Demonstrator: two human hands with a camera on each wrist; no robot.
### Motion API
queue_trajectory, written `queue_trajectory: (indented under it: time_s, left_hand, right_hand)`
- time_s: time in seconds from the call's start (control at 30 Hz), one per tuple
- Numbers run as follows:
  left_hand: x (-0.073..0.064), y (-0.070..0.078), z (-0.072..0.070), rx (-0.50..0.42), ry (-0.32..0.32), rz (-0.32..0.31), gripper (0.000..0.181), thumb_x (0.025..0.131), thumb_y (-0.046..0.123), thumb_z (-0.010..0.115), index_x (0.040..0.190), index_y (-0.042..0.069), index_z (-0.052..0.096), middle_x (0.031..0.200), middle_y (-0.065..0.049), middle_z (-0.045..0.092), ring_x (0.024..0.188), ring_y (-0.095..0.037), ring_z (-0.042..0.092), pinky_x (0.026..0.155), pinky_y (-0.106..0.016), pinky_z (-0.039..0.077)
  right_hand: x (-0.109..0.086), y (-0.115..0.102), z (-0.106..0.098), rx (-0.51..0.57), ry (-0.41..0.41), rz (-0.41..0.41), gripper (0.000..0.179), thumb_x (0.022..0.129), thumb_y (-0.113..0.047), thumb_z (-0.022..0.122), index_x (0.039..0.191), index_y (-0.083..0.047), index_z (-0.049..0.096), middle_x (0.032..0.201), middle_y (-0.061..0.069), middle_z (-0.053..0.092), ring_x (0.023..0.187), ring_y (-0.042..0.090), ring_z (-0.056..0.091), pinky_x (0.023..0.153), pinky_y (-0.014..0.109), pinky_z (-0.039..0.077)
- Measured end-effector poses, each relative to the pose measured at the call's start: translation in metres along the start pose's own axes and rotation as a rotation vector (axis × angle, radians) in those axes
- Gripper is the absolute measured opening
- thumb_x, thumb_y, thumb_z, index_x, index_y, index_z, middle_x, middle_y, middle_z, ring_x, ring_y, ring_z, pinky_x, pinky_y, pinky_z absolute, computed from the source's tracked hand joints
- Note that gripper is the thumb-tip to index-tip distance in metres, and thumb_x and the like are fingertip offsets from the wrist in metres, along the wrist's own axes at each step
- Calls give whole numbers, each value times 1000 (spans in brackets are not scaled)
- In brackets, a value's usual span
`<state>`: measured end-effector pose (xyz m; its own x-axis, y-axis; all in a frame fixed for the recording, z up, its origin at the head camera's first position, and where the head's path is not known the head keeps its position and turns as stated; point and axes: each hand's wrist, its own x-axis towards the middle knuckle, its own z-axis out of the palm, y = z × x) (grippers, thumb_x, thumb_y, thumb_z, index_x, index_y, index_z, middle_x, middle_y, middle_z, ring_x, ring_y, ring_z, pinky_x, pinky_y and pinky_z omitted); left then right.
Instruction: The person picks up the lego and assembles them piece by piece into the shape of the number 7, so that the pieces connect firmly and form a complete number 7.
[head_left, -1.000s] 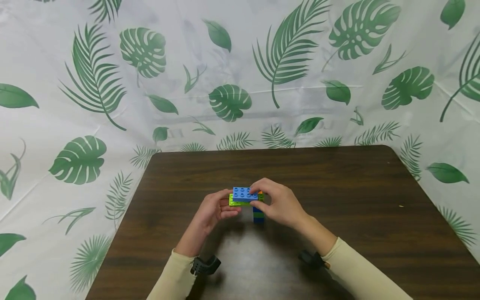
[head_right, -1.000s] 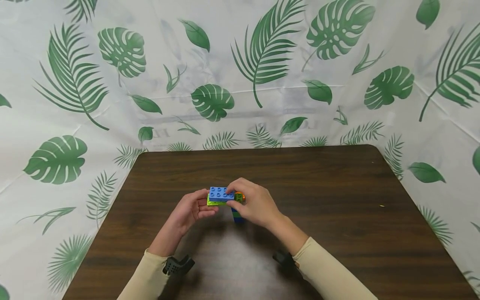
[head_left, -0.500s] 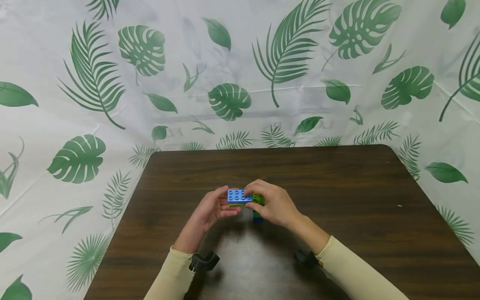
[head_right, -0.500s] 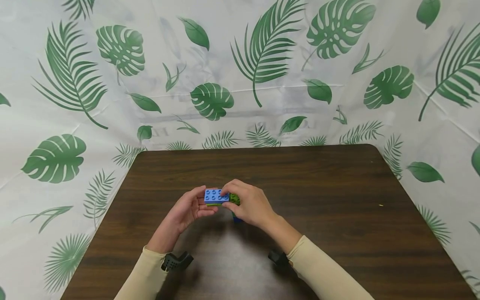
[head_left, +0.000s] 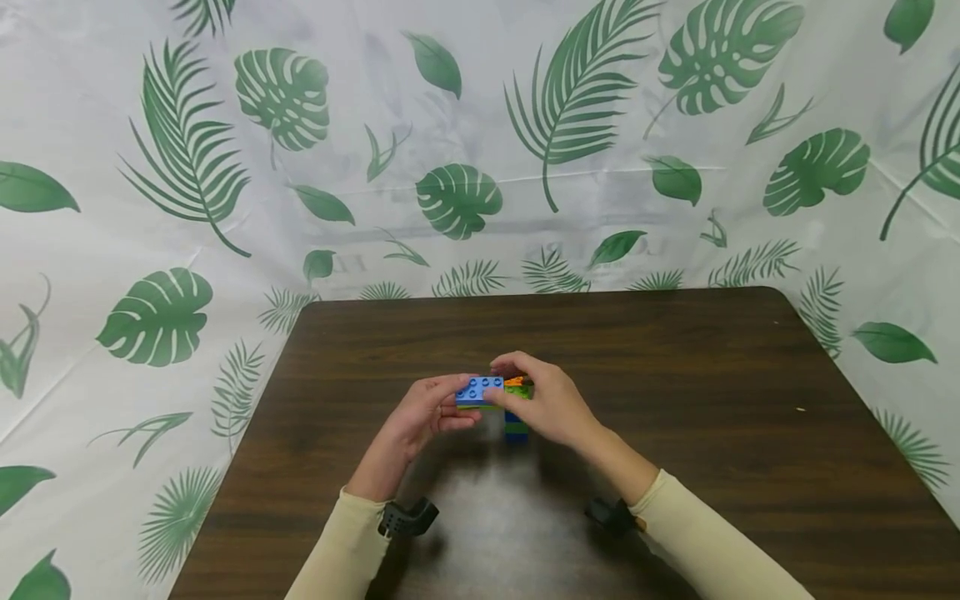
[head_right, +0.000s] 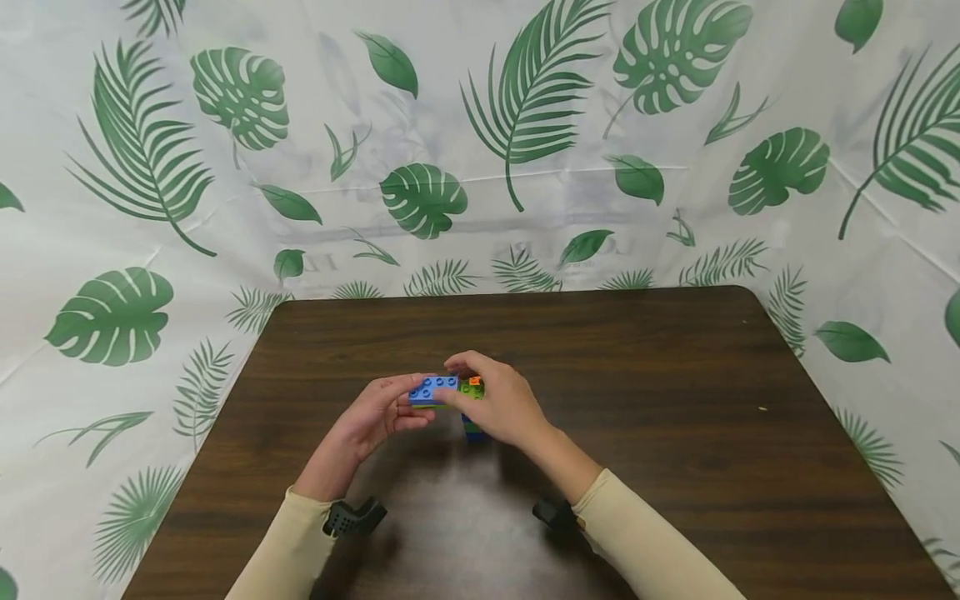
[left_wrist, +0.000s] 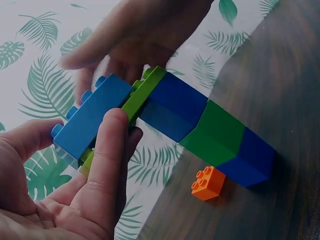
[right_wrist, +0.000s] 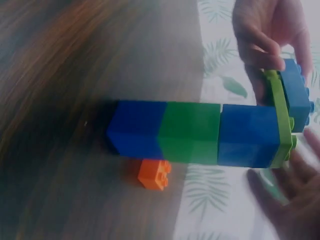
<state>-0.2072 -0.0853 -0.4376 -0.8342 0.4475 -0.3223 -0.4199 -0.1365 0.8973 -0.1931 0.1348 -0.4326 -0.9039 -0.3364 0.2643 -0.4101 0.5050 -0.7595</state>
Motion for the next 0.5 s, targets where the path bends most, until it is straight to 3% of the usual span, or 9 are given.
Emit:
queue_trajectory:
  time_s: [0.1, 0.17, 0.3, 0.5]
  left_hand:
    - [0, 0, 0, 3, 17, 1, 52, 90, 37, 66, 123, -2, 59, 97, -13, 71, 76, -21, 71, 71, -32, 56]
    - [0, -1, -1, 14, 21, 4, 52, 90, 37, 66, 124, -3, 59, 97, -13, 71, 76, -22, 71, 71, -32, 56]
    - [0, -2, -1, 22, 12, 11, 53, 91, 37, 65, 124, -3, 58, 97, -13, 70, 77, -23, 71, 72, -33, 56]
    - [4, -3, -1, 6, -10, 31, 52, 91, 36, 65, 122, -5, 58, 96, -13, 70, 77, -23, 71, 72, -33, 56]
  right_hand:
    - [4, 3, 2, 106, -60, 125, 39, 94, -50, 53, 119, -22, 61, 110, -6, 65, 96, 14, 59, 85, 36, 50]
    - [5, 7, 3, 176, -124, 161, 38, 98, -46, 49, 120, -18, 62, 108, -2, 65, 94, 18, 56, 84, 37, 48]
    - [6, 14, 4, 285, -212, 176, 36, 101, -37, 46, 118, -10, 64, 99, 5, 64, 91, 23, 54, 81, 36, 45]
    - [9, 20, 6, 371, -212, 186, 35, 101, -32, 47, 117, -6, 64, 95, 6, 63, 88, 22, 54, 79, 33, 45]
